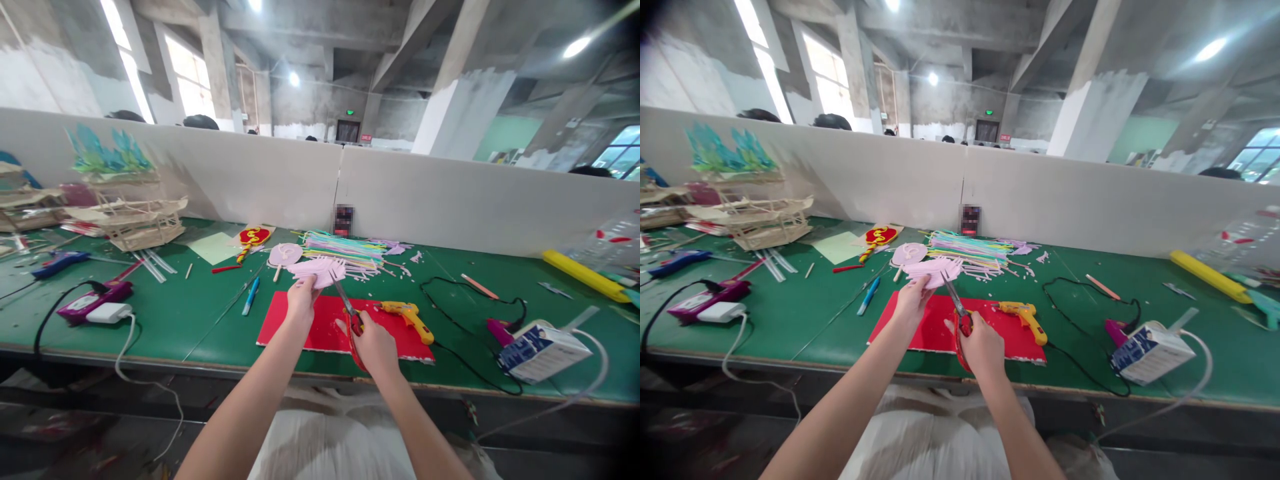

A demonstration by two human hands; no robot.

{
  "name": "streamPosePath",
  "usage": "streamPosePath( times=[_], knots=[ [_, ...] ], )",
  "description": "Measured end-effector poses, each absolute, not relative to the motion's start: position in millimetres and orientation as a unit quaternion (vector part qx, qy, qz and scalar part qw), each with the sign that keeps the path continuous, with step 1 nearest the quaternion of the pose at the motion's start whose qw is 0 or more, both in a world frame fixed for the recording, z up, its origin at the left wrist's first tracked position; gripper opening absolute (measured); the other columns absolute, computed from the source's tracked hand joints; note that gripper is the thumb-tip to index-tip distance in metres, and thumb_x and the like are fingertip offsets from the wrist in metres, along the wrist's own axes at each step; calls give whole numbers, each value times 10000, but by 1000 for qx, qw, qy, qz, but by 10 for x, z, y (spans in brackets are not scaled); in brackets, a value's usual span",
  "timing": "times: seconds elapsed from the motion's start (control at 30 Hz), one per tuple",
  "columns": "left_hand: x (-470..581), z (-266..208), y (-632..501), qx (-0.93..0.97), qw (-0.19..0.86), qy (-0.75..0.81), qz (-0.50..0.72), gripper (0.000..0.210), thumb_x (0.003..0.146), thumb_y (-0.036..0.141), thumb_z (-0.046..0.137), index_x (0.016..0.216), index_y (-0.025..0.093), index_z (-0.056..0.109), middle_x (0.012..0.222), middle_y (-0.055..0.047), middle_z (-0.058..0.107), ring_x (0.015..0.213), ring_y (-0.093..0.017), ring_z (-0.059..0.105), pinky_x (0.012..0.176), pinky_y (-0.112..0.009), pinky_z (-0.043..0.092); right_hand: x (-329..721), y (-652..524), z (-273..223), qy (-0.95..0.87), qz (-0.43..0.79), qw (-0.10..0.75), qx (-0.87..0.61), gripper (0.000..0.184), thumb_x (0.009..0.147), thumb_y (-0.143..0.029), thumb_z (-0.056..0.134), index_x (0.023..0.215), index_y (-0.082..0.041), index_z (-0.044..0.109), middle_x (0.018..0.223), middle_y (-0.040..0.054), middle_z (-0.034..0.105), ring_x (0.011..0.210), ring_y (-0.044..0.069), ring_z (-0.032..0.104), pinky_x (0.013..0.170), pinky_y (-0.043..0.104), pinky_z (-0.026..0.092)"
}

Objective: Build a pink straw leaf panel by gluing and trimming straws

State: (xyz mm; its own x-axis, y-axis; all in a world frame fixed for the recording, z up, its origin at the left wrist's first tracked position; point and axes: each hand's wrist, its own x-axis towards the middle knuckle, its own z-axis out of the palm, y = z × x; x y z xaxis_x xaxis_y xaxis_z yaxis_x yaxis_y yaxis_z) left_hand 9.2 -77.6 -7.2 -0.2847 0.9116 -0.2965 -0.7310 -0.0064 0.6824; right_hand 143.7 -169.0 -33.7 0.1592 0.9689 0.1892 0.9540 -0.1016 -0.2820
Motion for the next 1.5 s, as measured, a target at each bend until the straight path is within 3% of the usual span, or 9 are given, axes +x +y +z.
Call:
streamPosePath(
  times=[0.27, 0.6, 1.07, 1.5],
  knots=[
    [124, -99, -810, 147, 585, 376, 703, 118, 630, 46, 715, 648, 116, 621, 626, -11, 648, 610, -107, 621, 641, -226, 522, 1466, -1679, -354, -651, 37, 169, -739, 487, 880, -659, 356, 962, -210, 523, 810, 76, 705, 820, 259, 689, 585, 277, 376],
    [206, -101, -857, 183, 552, 406, 705, 267, 488, 211, 819, 594, 128, 588, 574, 19, 597, 586, -110, 594, 639, -248, 506, 1481, -1679, -325, -644, 22, 173, -745, 486, 881, -647, 368, 914, -209, 576, 824, 95, 712, 840, 254, 687, 609, 277, 384],
    [234, -195, -845, 163, 562, 410, 699, 191, 543, 149, 784, 638, 118, 621, 630, -7, 640, 621, -126, 621, 678, -276, 519, 1501, -1680, -350, -633, 11, 172, -755, 549, 848, -698, 374, 854, -220, 643, 689, 88, 700, 709, 246, 682, 568, 271, 375],
    [238, -247, -834, 154, 566, 418, 694, 206, 556, 141, 790, 607, 139, 590, 616, 13, 617, 621, -120, 616, 674, -268, 516, 1497, -1697, -381, -624, 16, 183, -760, 584, 837, -718, 363, 816, -233, 687, 689, 100, 711, 694, 248, 682, 581, 282, 398]
  ],
)
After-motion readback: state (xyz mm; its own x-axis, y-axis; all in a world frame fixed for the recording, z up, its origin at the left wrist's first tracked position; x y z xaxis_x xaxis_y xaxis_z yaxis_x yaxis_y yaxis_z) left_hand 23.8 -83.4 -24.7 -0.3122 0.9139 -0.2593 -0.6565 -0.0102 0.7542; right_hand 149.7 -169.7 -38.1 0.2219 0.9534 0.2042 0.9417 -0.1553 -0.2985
